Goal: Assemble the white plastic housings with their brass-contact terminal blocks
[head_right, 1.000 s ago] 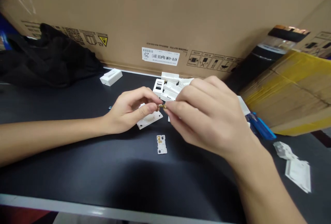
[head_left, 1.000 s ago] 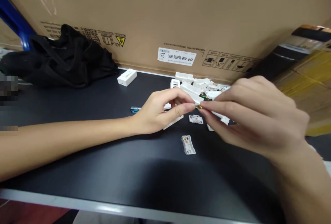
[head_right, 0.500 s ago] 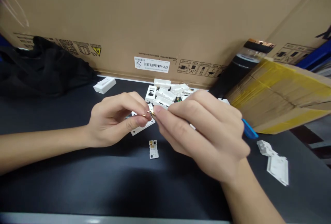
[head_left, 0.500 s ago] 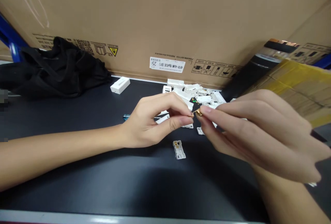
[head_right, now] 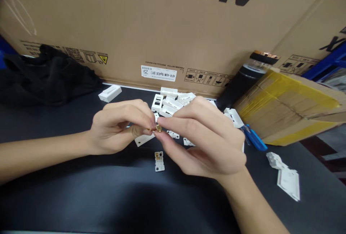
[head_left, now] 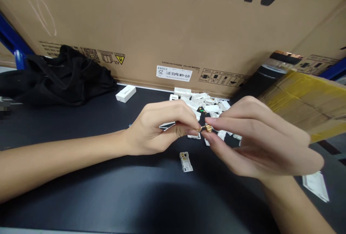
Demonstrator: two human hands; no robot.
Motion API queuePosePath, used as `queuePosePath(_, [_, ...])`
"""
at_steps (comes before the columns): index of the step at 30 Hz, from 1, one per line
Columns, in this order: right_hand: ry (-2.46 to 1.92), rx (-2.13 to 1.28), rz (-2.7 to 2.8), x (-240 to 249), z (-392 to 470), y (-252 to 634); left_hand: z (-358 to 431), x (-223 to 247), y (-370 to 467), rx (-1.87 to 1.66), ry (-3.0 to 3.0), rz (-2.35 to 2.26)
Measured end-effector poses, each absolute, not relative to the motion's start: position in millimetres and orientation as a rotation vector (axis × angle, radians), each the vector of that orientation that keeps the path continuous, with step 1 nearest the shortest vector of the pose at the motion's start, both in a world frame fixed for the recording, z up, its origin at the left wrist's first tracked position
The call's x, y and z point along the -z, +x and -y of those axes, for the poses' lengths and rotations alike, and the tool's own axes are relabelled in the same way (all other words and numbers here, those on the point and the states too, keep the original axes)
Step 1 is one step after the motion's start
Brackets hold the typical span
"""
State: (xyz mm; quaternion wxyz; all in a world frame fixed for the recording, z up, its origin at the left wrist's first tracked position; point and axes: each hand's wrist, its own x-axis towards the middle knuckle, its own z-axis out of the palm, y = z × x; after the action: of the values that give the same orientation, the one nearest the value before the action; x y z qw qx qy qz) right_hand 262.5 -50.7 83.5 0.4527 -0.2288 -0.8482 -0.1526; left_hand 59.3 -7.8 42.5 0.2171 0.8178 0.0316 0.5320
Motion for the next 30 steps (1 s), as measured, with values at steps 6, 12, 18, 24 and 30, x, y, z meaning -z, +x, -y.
queuePosePath(6, [-0.566,0.353,2.092,-84.6,50.6,263.5,8.9,-41.7,58.2,-1.481,2.225,-0.142])
queuePosePath(12, [-0.582,0.297,2.116,-83.6,51.5,262.5,7.7,-38.7,57.5,-1.516,2.204,-0.104])
queuePosePath(18, [-0.536,0.219,2.15,-80.8,51.3,262.7,2.7,-35.8,57.1,-1.558,2.222,-0.046])
queuePosePath(24, [-0.506,0.197,2.149,-79.9,51.6,261.8,-0.2,-34.3,56.3,-1.534,2.198,0.002])
queuePosePath(30, [-0.477,0.159,2.126,-76.5,50.8,261.1,-4.7,-33.2,56.4,-1.499,2.188,0.066])
